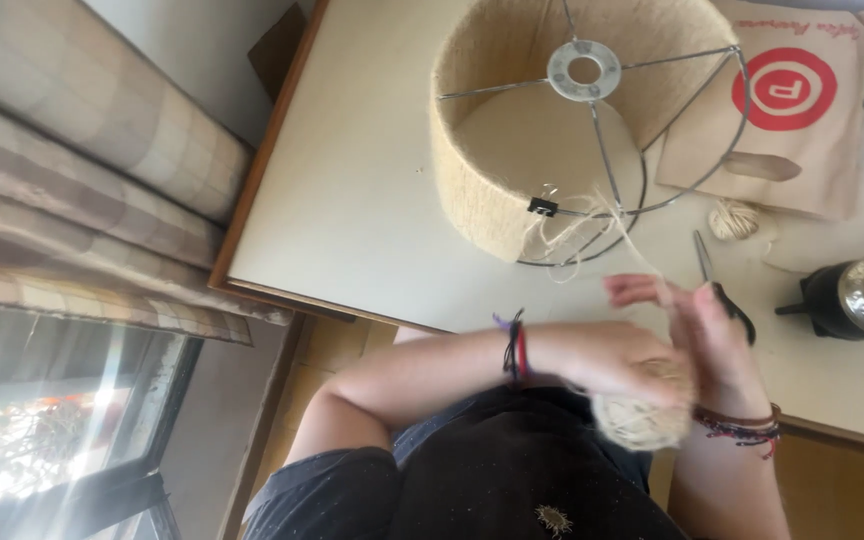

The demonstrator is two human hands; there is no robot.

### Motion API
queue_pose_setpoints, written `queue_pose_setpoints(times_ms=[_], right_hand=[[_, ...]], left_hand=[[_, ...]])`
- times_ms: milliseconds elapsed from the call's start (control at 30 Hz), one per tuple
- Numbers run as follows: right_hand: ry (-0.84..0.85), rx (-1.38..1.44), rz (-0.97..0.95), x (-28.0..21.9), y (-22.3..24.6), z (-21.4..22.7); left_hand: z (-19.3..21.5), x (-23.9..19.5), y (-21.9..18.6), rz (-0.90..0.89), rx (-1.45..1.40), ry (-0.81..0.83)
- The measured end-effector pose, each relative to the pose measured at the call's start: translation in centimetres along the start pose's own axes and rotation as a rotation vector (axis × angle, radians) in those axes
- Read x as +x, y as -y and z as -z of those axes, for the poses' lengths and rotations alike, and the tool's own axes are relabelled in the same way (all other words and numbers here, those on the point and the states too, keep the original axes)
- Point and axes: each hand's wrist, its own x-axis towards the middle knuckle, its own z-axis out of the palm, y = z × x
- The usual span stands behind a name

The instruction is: The person wraps twine around a metal lampshade frame, securing it with a binder clip and cutting excess with scissors. They repeatedly wind the twine around the frame, adjusting and trimming as needed.

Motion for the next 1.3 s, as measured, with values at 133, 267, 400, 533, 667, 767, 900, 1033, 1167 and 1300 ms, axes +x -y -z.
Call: queue_pose_setpoints(times_ms=[133,267,400,533,667,767,900,1033,1167,1300], right_hand=[[0.232,0.194,0.107,-1.1,-3.5,4.3],[-0.339,0.426,0.331,-3.4,-1.3,4.9],[-0.599,0.57,0.392,-3.4,-3.3,5.9],[-0.197,-0.149,0.094,-0.8,-5.1,4.6],[-0.446,-1.403,0.12,1.5,-5.8,1.3],[-0.457,-1.222,0.339,3.7,-3.9,1.2],[-0.121,-0.933,0.287,7.9,-2.2,-0.9],[-0.11,-0.914,0.324,10.3,-0.3,-1.1],[-0.195,-0.814,0.35,12.6,0.9,1.7],[-0.178,-0.782,0.357,12.6,3.0,1.7]], left_hand=[[-2.0,-2.2,5.4,0.309,0.243,-0.193],[-0.7,-7.4,9.1,0.424,0.093,-0.6],[-0.5,-9.6,9.4,0.404,0.046,-0.805],[-2.6,-8.2,9.1,0.143,0.267,-0.973],[-5.3,-4.9,11.5,0.094,0.769,-1.062],[-6.0,-3.8,11.7,-0.045,1.014,-1.046],[-6.5,-1.2,13.4,-0.179,1.1,-1.034],[-3.3,1.1,15.8,-0.335,1.197,-0.995],[1.6,0.4,17.0,-0.35,1.239,-1.028],[4.3,0.6,19.9,-0.234,1.315,-1.152]])
